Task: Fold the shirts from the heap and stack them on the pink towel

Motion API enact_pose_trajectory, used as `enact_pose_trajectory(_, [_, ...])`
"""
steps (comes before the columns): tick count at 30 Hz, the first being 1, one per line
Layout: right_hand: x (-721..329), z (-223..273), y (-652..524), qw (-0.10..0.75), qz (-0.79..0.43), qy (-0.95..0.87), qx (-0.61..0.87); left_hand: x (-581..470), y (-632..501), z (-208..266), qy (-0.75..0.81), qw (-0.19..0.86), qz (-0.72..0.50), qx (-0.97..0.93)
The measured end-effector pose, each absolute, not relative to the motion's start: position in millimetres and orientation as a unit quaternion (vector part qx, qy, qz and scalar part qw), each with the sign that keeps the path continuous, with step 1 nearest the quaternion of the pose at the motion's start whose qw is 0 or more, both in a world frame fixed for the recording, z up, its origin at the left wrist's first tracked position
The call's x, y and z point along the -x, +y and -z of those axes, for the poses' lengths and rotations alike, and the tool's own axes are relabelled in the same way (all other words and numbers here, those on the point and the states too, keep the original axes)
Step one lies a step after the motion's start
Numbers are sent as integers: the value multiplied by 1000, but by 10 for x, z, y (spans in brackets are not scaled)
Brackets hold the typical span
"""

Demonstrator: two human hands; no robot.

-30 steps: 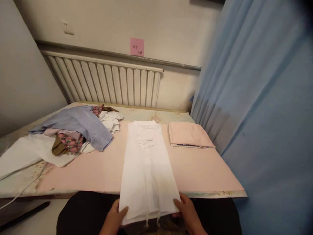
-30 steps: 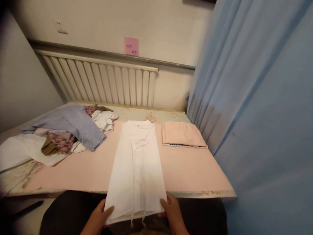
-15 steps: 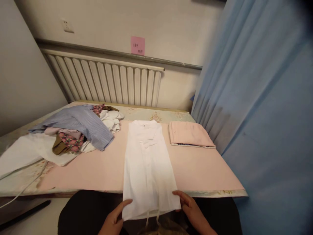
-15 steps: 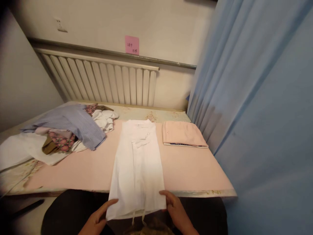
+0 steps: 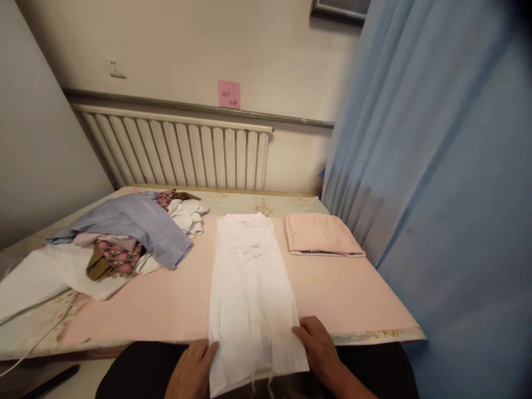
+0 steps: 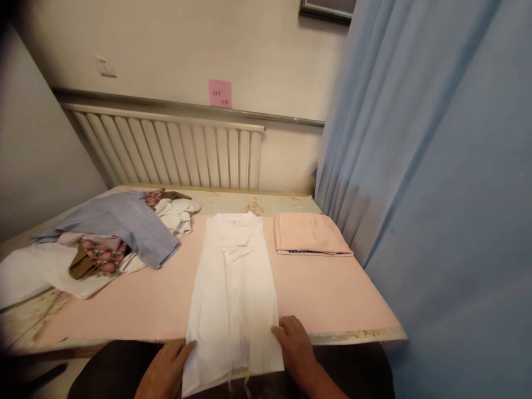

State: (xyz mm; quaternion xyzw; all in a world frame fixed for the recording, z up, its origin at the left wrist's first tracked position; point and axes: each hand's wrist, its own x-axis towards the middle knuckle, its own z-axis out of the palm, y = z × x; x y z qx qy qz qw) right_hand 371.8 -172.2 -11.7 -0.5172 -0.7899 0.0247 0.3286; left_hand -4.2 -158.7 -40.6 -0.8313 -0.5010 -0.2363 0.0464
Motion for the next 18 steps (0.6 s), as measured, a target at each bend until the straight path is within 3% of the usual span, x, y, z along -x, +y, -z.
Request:
enact_pose_trajectory(3, [-3801, 151, -1635, 317, 17, -820, 476, 53, -1430, 317, -479, 116, 215, 843])
enact_pose_trajectory(7, [-3894, 128, -1490, 251, -24, -879, 404, 46, -1241, 182, -407, 139, 166, 887])
enact_pose_trajectory(13, [-3876, -65, -1297, 221, -123, -895, 367, 24, -1112, 26, -344, 43, 141, 927])
enact_pose_trajectory(18, [-3846, -251, -1313, 288, -192, -871, 348, 96, -1123, -83, -305, -47, 173, 935])
